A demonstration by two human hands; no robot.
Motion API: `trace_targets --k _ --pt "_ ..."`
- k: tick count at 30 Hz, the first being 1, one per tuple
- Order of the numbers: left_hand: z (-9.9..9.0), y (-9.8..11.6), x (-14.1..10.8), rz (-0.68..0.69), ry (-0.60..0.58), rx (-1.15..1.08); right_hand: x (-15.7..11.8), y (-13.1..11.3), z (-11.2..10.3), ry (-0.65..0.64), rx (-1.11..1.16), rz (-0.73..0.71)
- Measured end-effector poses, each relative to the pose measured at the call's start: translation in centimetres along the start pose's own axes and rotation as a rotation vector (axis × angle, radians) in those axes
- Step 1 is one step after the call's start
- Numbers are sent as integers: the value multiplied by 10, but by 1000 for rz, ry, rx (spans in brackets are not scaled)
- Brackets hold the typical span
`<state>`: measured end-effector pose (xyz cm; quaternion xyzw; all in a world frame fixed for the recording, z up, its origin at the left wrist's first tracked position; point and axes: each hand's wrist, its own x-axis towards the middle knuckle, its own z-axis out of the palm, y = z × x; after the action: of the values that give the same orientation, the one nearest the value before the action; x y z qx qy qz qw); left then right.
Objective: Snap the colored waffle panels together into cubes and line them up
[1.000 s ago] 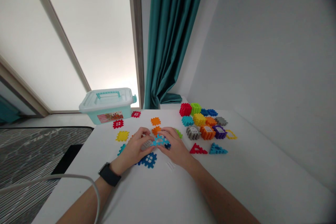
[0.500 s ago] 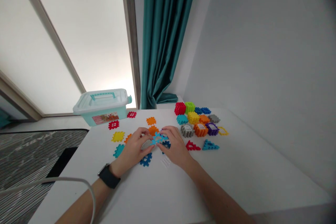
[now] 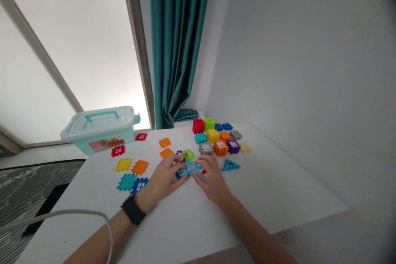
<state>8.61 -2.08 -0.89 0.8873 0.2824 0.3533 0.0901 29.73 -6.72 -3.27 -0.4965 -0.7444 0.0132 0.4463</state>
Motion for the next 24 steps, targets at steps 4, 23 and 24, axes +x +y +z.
trace_targets --k 4,23,24 --pt "15 10 8 28 -34 -9 -15 19 -17 0 -36 -18" --pt "89 57 69 41 -148 103 -41 82 -92 1 -107 127" --pt "93 58 70 33 -140 110 -42 85 -94 2 -111 134"
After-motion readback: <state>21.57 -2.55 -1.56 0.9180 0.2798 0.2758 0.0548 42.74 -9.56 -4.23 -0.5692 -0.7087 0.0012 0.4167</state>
